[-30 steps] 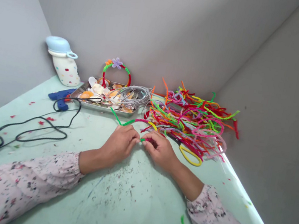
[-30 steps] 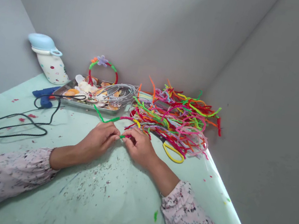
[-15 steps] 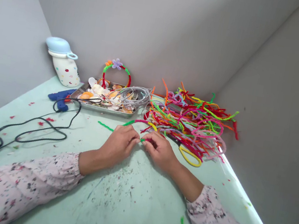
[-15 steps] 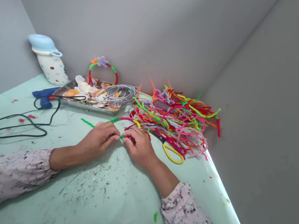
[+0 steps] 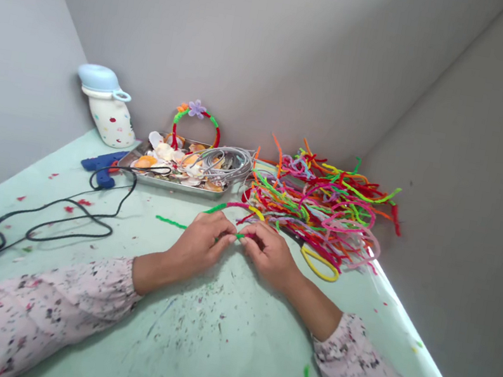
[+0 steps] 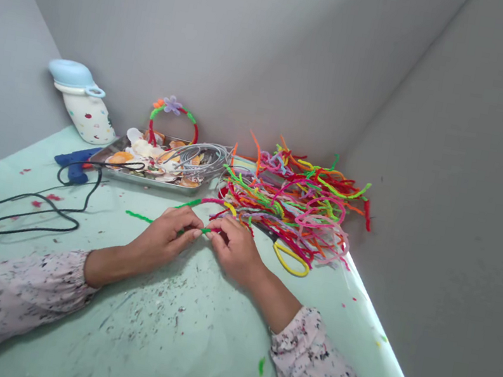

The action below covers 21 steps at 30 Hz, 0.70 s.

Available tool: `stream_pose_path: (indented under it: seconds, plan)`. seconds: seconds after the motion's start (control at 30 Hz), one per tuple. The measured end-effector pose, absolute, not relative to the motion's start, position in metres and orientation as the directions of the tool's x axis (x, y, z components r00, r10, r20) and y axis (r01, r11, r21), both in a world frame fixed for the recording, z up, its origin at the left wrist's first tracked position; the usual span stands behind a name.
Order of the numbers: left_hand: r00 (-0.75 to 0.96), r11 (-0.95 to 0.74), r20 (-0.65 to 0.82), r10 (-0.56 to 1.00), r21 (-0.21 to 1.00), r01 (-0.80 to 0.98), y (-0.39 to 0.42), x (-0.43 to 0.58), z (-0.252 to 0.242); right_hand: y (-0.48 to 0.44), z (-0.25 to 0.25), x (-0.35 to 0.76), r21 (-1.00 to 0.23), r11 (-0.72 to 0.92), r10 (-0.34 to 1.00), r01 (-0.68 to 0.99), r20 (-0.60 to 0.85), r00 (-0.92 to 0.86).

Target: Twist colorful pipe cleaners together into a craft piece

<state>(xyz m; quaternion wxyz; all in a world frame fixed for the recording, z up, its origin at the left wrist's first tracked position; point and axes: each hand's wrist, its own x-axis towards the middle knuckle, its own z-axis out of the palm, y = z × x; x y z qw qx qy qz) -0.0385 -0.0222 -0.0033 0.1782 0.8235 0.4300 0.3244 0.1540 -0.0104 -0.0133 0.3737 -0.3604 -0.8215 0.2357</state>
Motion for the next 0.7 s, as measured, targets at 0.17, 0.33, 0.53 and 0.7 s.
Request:
stream_pose_path:
  seconds: [0.17,0.33,0.53,0.7]
  plan:
    - [0.430,-0.560,0.359,0.828,0.562,0.609,-0.0214,-0.0389,-0.0025,-0.0111,-0.0130,0.1536,-0.651,0.636,0.763,0.414,0.450,-0.463]
    - [0.442,-0.560,0.345,0.828,0.541,0.627,-0.0202,-0.0385,-0.0020,-0.0115,-0.0130,0.1539,-0.652,0.638,0.760,0.410,0.449,-0.469]
    - [0.439,-0.570,0.363,0.822,0.538,0.621,-0.0200,-0.0390,-0.0024,-0.0121,-0.0116,0.1540,-0.653,0.638,0.761,0.409,0.452,-0.466]
    - [0.436,-0.563,0.357,0.826,0.566,0.602,-0.0203,-0.0392,-0.0031,-0.0116,-0.0113,0.1536,-0.661,0.626,0.771,0.414,0.448,-0.452]
